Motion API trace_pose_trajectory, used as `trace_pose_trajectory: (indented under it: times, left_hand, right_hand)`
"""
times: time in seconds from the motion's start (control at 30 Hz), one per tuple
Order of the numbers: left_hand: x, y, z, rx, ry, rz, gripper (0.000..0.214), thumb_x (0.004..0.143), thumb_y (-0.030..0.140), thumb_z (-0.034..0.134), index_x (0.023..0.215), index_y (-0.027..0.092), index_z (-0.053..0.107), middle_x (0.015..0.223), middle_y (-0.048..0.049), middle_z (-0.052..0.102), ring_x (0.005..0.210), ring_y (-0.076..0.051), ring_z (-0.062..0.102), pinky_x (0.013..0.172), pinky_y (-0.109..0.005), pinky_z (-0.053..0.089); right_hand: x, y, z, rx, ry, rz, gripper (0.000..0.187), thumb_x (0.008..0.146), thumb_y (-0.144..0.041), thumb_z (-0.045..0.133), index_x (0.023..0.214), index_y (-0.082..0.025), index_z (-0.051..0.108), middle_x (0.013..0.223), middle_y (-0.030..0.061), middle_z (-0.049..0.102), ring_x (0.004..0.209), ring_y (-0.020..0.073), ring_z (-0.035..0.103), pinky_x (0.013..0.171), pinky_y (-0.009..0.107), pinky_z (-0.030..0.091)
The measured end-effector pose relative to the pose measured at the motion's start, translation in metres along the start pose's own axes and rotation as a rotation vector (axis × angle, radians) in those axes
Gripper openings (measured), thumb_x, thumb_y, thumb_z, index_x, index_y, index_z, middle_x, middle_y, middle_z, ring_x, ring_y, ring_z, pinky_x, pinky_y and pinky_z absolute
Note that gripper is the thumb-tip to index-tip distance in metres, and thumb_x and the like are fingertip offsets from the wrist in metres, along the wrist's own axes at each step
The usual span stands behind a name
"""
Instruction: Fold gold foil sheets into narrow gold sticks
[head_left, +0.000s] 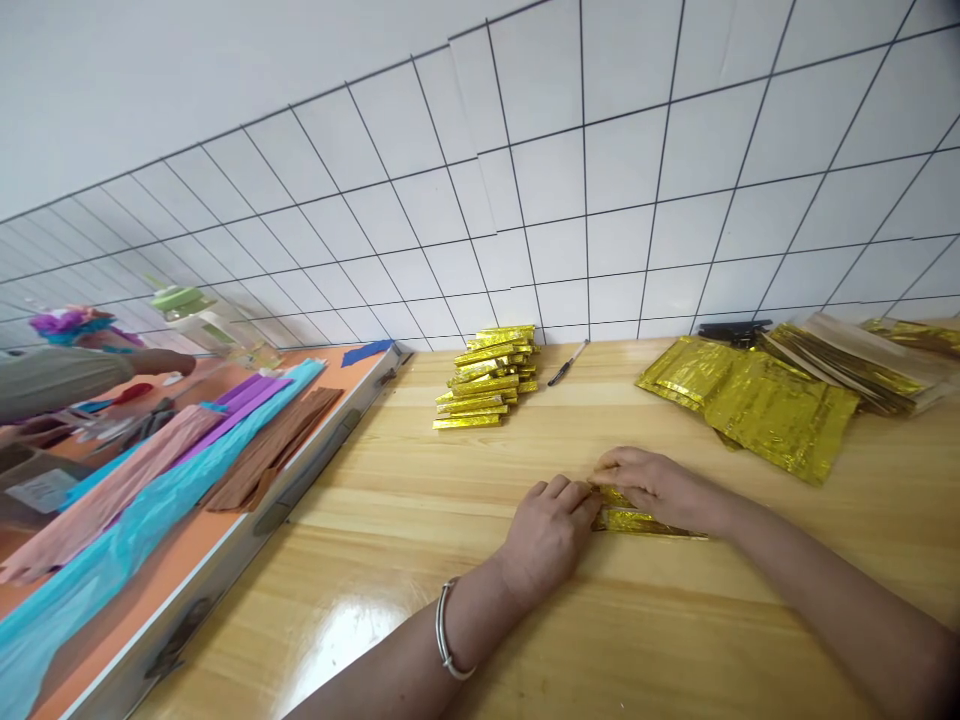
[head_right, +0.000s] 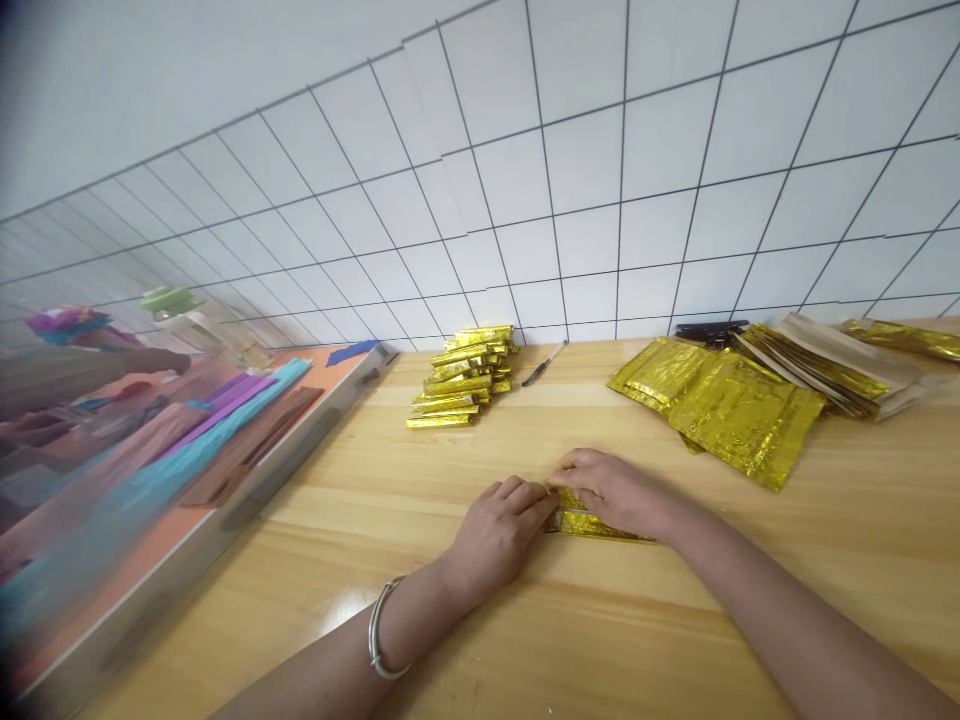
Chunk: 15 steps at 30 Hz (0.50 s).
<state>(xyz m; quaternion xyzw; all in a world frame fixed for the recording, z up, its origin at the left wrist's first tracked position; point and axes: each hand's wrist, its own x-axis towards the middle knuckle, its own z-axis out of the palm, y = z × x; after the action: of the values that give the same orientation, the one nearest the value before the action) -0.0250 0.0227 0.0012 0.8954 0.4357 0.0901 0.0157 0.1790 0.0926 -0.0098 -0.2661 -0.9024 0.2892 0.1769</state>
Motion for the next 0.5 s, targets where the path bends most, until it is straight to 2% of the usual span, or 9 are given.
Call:
trace_pose_trajectory:
  times: [0.17, 0.4, 0.5]
  left_hand:
    - [0.0, 0.0, -0.001, 0.01, -0.012, 0.008, 0.029, 0.087, 0.017, 0.045, 0.115, 0.02, 0.05, 0.101, -0.0049, 0.058, 0.089, -0.019, 0.049, 0.075, -0.033, 0.043]
    - [-0.002, 0.0, 0.0, 0.01, 0.023, 0.065, 0.021, 0.09, 0.018, 0.041, 0.107, 0.018, 0.053, 0.108, -0.0058, 0.058, 0.091, -0.018, 0.05, 0.076, -0.031, 0.042]
    - [-0.003, -0.001, 0.001, 0.011, 0.021, 0.11, 0.02, 0.091, 0.019, 0.04, 0.106, 0.017, 0.054, 0.102, -0.0056, 0.061, 0.091, -0.018, 0.05, 0.076, -0.031, 0.041]
  right_hand:
    - [-0.001, 0.007, 0.006, -0.2, -0.055, -0.036, 0.043, 0.083, -0.012, 0.044, 0.122, -0.027, 0.054, 0.124, 0.0074, 0.051, 0.111, 0.0208, 0.046, 0.093, 0.035, 0.038]
    - [0.002, -0.009, -0.002, -0.367, -0.059, -0.095, 0.032, 0.086, -0.018, 0.046, 0.114, -0.026, 0.06, 0.114, 0.0085, 0.057, 0.103, 0.0224, 0.046, 0.086, 0.036, 0.038]
    - [0.002, -0.012, -0.003, -0.389, -0.064, -0.109, 0.032, 0.087, -0.018, 0.046, 0.116, -0.026, 0.058, 0.111, 0.0081, 0.058, 0.103, 0.0216, 0.045, 0.085, 0.035, 0.037]
